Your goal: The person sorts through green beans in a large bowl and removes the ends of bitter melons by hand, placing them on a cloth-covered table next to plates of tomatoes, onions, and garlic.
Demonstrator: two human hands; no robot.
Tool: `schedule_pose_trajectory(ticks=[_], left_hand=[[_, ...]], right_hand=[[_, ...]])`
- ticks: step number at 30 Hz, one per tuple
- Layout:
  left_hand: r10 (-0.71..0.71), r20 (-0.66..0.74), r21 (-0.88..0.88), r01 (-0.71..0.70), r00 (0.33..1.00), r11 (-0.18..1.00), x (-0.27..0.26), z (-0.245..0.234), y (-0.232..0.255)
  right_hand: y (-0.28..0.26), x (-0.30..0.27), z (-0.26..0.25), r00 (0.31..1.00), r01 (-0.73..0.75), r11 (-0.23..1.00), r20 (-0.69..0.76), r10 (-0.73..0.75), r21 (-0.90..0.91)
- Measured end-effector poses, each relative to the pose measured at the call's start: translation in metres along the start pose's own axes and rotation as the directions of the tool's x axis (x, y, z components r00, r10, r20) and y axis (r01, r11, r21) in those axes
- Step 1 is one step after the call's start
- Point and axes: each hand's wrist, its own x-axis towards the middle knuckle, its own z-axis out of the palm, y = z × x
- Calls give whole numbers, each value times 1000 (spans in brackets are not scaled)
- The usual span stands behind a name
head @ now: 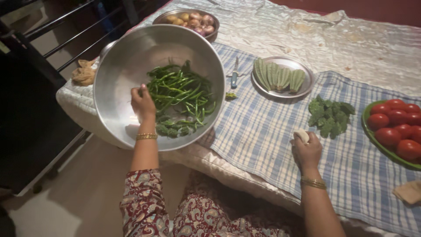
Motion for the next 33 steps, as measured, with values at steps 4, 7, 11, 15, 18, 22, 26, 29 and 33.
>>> schedule_pose_trajectory(ticks=[4,7,11,15,18,22,26,29,33], left_hand=[[152,-197,-222,-195,969,955,3,6,-4],[135,-182,-367,-195,974,909,2,13,4],[208,-171,-473,-266,963,840,-3,20,24],[296,-166,-551,-337,941,763,-18,25,62],[338,-129,-644,-338,932,687,-43,25,99],[517,-57,-844,-318,854,432,-94,38,135],[762,183,-937,-126,621,327,-175,84,141],[521,689,-724,464,503,510,-240,139,145],[353,913,-310,908,203,281,-312,177,142]], right_hand=[[-2,-1,-2,1000,-27,998,13,26,65],[-5,-1,-3,1000,-7,1000,12,6,31],[-11,-1,-7,1000,20,997,9,-20,70],[-19,-2,-11,999,-22,994,32,19,109],[-23,-5,-11,1000,-17,995,24,15,94],[-25,-2,-14,999,48,998,8,-48,45],[-28,-7,-14,999,-40,997,2,40,69],[-26,-8,-12,999,-8,980,-40,17,200],[-14,-6,-6,999,-22,973,-41,32,229]])
